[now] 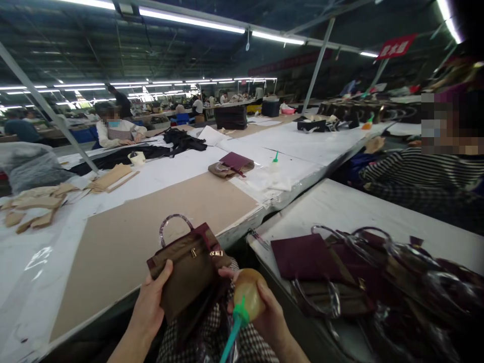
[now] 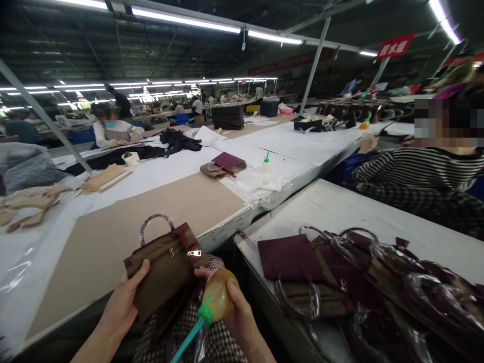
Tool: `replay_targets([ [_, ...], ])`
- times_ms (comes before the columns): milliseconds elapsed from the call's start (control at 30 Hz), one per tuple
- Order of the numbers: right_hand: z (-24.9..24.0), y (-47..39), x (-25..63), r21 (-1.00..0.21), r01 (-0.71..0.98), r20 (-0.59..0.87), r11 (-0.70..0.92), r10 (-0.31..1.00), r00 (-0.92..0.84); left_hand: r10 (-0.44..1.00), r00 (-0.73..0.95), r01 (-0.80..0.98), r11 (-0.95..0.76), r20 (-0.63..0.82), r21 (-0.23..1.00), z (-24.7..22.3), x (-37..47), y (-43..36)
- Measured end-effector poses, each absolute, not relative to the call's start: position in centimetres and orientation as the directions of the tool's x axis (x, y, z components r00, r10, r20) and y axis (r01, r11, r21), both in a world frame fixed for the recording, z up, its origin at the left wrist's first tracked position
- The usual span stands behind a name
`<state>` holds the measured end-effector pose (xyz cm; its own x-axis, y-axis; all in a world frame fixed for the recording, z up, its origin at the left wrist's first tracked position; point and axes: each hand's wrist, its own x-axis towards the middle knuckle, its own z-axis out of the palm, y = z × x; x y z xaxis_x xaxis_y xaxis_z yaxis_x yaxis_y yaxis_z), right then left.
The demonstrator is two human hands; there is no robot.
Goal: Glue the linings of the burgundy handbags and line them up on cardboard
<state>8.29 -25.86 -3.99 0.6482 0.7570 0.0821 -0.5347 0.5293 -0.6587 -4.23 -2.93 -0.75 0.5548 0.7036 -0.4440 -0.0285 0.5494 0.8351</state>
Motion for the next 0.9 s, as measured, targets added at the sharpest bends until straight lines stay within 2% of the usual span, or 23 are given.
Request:
replay_targets([
  [167, -0.4, -24.8, 11.2, -0.688, -0.499, 0.191, 0.528, 0.794, 0.576, 0.741, 0.523, -0.007, 0.497, -0.421, 0.868, 3.5, -4.8, -2.4],
  [267, 1.7, -25.8, 11.4, -0.68, -0.502, 0.233, 0.535, 0.807, 0.543, 0.668, 0.574, 0.042, 0.553, -0.473, 0.832, 5.7, -5.6, -2.6],
  [367, 2.2, -27.1, 10.6, -0.661, -0.562, 0.197, 0.497, 0.838, 0.509, 0.573, 0.627, 0.081, 0.626, -0.528, 0.776, 5.4, -6.1, -3.6],
  [433, 1.3, -27.6, 9.5, -0.638, -0.616, 0.123, 0.461, 0.851, 0.51, 0.575, 0.621, 0.093, 0.621, -0.533, 0.778, 3.5, -6.3, -4.3],
  [500, -0.4, -27.8, 8.0, -0.61, -0.658, 0.041, 0.442, 0.847, 0.53, 0.673, 0.589, 0.108, 0.483, -0.448, 0.869, 0.9, -6.6, -4.8],
  [567, -2.6, -27.7, 6.3, -0.581, -0.687, -0.022, 0.437, 0.834, 0.551, 0.779, 0.589, 0.167, 0.141, -0.214, 0.976, -1.6, -7.1, -4.7],
  [633, -4.7, -27.7, 4.7, -0.553, -0.709, -0.066, 0.437, 0.825, 0.561, 0.723, 0.688, 0.198, -0.276, 0.066, 0.941, -3.6, -7.7, -4.2],
  [700, -6.2, -27.7, 3.3, -0.526, -0.724, -0.1, 0.447, 0.812, 0.575, 0.593, 0.779, 0.19, -0.533, 0.204, 0.825, -4.8, -8.1, -3.4],
  [767, -6.9, -27.9, 2.5, -0.5, -0.731, -0.132, 0.464, 0.794, 0.593, 0.593, 0.775, 0.233, -0.591, 0.221, 0.772, -5.3, -8.2, -2.8],
  [833, -6.8, -28.1, 2.2, -0.477, -0.732, -0.149, 0.486, 0.776, 0.612, 0.699, 0.693, 0.361, -0.546, 0.174, 0.756, -5.4, -8.4, -2.6],
  [900, -6.1, -28.1, 2.2, -0.469, -0.72, -0.127, 0.512, 0.768, 0.628, 0.779, 0.606, 0.506, -0.531, 0.159, 0.679, -5.2, -9.1, -2.9],
])
